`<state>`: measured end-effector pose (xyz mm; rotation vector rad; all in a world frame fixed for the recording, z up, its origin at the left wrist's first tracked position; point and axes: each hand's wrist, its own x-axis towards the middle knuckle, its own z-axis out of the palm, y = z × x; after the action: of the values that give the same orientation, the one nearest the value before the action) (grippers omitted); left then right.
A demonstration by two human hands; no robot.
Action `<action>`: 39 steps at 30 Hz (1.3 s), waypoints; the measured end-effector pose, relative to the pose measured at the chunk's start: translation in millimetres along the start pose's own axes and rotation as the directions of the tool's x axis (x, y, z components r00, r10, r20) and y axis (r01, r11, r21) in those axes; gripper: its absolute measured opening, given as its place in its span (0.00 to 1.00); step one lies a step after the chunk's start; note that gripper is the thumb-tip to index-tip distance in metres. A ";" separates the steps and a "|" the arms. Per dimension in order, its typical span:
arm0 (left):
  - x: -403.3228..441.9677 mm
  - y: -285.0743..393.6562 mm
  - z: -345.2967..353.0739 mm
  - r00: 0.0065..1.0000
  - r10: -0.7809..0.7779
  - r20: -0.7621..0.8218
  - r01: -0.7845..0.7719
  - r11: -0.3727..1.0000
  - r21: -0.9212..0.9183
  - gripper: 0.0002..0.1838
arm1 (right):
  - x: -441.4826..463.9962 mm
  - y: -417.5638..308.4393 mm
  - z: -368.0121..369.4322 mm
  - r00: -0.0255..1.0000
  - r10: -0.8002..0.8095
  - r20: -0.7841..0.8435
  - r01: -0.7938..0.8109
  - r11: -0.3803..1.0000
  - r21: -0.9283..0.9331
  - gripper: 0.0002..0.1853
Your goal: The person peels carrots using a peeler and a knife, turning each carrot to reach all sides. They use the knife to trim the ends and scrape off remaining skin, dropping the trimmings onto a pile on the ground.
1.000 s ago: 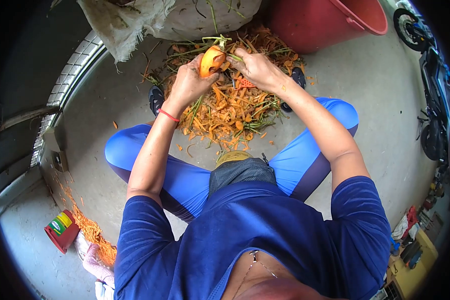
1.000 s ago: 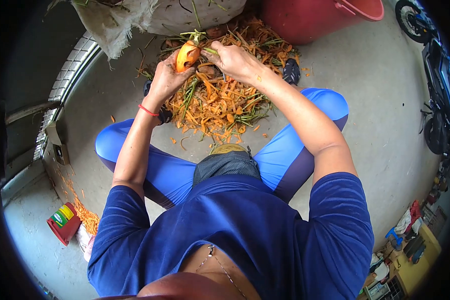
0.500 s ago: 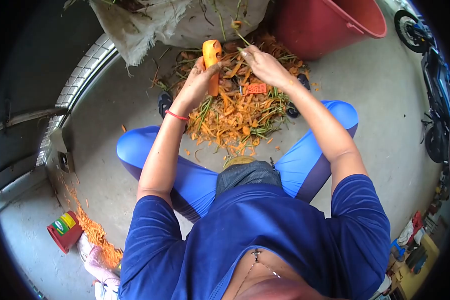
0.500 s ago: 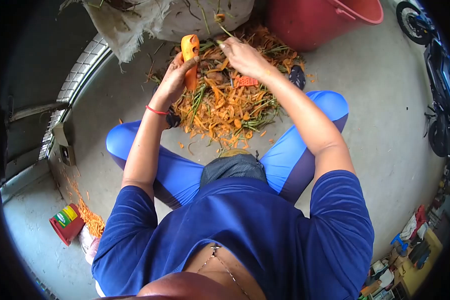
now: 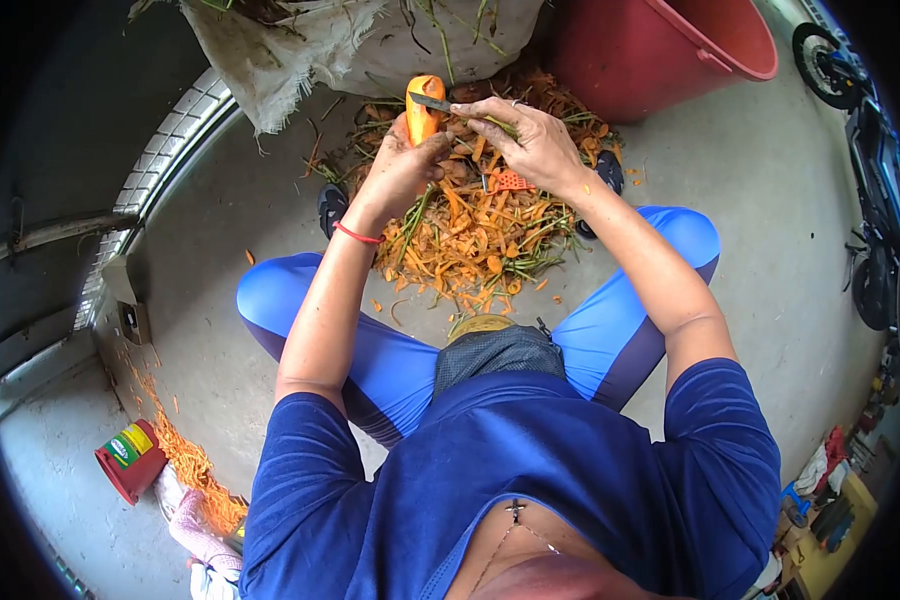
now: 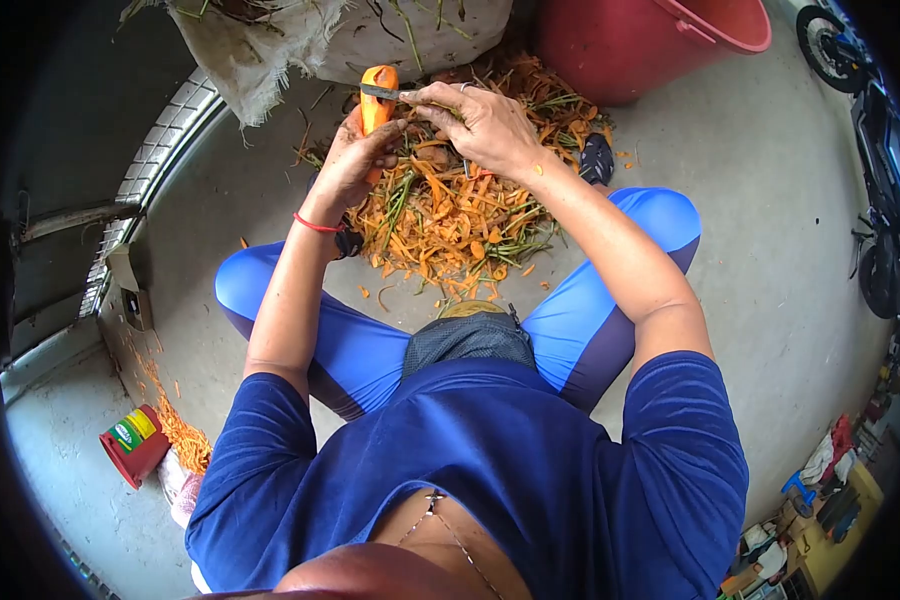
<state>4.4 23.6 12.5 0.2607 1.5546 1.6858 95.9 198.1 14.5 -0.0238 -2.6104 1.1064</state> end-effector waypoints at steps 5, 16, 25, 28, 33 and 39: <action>-2.2 1.6 0.7 1.000 -0.010 -0.010 0.010 1.000 -0.011 0.16 | 1.2 1.3 -2.4 1.000 -0.023 0.022 0.023 1.000 -0.018 0.12; -6.0 6.3 16.3 0.994 -0.102 -0.037 0.093 0.976 -0.197 0.14 | 12.0 11.2 0.1 0.999 -0.001 0.034 0.009 0.973 -0.231 0.12; 9.4 -19.4 -15.5 0.957 0.287 -0.032 -0.190 0.707 0.681 0.25 | 16.9 7.6 -4.8 0.951 0.217 0.220 -0.218 0.976 -0.020 0.15; 1.0 2.3 -23.5 0.959 0.279 0.045 -0.168 0.436 0.884 0.30 | 18.5 19.8 -13.7 0.948 0.175 0.264 -0.178 0.984 -0.012 0.15; -4.0 3.7 -31.9 0.999 0.011 0.034 -0.021 0.952 0.307 0.23 | 26.1 46.6 -31.8 0.973 0.144 0.180 -0.201 0.912 0.357 0.15; 4.1 10.5 -17.2 0.999 -0.014 0.032 0.028 0.874 -0.486 0.21 | 15.1 -6.1 -4.5 0.974 0.157 0.165 -0.207 0.914 0.349 0.13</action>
<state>-13.5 14.5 16.8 0.0015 1.0564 1.9809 83.3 199.0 25.8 -0.1181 -2.5096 1.7011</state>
